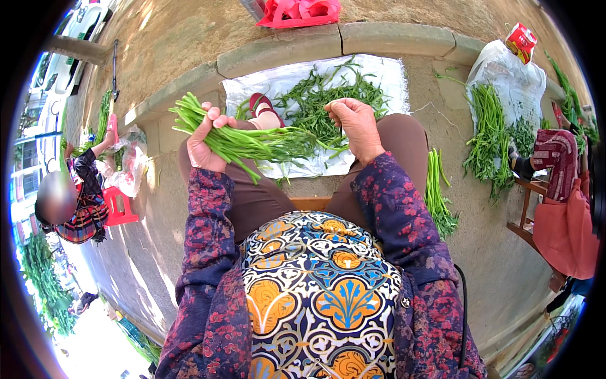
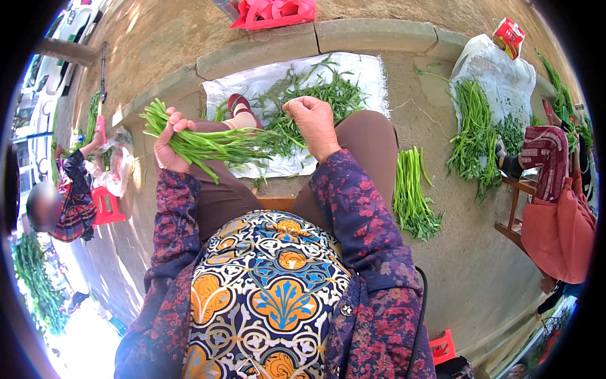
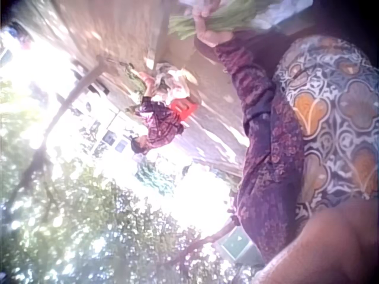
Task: The person sits on the ground and trims the ends of green vegetables by hand. They hold a bunch of vegetables in one hand and snap off the tips with the other, placing the trimmed pieces onto a white cloth on the ground.
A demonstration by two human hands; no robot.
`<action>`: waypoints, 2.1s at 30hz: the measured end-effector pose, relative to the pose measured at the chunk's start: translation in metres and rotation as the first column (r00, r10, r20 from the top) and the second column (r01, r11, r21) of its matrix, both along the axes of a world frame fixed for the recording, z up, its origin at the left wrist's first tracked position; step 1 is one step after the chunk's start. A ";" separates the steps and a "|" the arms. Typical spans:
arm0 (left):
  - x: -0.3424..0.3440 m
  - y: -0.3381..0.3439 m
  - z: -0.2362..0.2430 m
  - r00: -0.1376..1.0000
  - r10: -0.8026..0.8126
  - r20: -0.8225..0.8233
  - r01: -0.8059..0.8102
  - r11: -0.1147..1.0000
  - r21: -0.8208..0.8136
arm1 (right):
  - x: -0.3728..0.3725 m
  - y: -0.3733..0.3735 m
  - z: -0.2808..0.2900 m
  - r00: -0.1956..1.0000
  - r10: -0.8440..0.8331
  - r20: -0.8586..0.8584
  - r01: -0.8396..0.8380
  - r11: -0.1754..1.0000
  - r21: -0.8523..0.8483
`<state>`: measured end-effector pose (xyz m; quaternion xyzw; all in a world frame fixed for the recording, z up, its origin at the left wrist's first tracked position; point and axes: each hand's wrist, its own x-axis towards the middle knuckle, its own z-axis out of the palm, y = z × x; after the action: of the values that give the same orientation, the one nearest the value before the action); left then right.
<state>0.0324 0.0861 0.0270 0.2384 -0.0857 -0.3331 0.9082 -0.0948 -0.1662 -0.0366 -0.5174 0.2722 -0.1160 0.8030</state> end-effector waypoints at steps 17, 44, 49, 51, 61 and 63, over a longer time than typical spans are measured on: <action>0.008 0.011 0.007 0.999 -0.038 0.017 0.040 0.991 -0.129 | 0.003 0.006 -0.017 0.997 0.016 0.073 0.028 0.826 -0.562; 0.006 0.009 0.003 0.999 -0.011 0.035 0.013 0.999 -0.045 | -0.002 0.034 -0.001 0.959 0.264 -0.103 -0.278 0.801 -0.530; 0.001 0.005 0.001 0.999 -0.027 0.047 0.028 1.000 -0.008 | 0.001 0.029 -0.006 0.978 0.205 0.043 -0.207 0.978 0.034; 0.001 0.005 0.000 0.999 -0.026 0.045 0.026 1.000 0.006 | 0.001 0.028 -0.002 0.983 0.176 0.042 -0.181 0.970 0.165; 0.011 0.016 0.001 0.996 0.092 0.012 -0.092 0.995 -0.048 | -0.001 0.001 -0.025 0.989 -0.051 -0.137 0.106 0.894 0.435; 0.016 0.026 0.000 0.991 0.130 -0.007 -0.130 0.991 -0.020 | 0.002 -0.002 -0.019 0.995 -0.073 -0.071 0.089 0.962 0.259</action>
<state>0.0484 0.1120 0.0270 0.2333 -0.0710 -0.2728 0.9307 -0.0929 -0.1680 -0.0554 -0.3986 0.3306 -0.0959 0.8501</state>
